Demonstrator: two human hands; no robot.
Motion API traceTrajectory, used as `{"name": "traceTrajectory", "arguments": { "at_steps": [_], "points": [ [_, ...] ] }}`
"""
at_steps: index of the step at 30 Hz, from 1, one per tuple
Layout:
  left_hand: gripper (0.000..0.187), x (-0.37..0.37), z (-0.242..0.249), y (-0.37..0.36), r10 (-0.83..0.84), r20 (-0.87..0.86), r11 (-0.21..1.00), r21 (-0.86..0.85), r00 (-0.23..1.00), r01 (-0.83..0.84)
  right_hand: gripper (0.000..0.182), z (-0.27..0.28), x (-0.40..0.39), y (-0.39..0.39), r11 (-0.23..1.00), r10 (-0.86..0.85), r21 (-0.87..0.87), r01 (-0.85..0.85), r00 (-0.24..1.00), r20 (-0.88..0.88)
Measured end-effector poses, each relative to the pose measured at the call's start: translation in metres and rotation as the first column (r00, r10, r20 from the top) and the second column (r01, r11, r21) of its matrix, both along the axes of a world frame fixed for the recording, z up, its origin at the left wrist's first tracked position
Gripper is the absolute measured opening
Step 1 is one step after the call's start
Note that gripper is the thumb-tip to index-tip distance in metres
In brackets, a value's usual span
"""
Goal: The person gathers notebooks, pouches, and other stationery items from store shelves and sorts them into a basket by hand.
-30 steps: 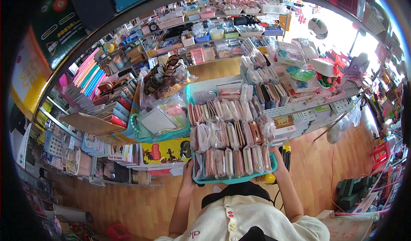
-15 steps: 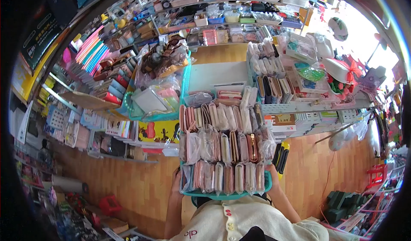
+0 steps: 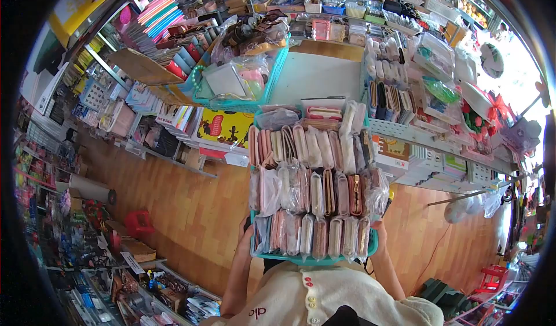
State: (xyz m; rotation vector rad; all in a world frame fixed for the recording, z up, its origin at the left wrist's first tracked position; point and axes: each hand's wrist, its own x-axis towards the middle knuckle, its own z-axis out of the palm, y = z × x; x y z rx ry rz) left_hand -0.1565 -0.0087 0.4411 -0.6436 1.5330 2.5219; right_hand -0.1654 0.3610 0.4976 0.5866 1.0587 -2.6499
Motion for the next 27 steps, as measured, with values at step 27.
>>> {"name": "traceTrajectory", "arguments": {
  "at_steps": [27],
  "points": [
    [0.026,0.28,-0.088,0.024,0.123,-0.009,0.989,-0.083,0.992,-0.123,0.07,-0.189,0.197,0.005,0.923,0.381,-0.082,-0.375,0.922,0.07]
  ]
}}
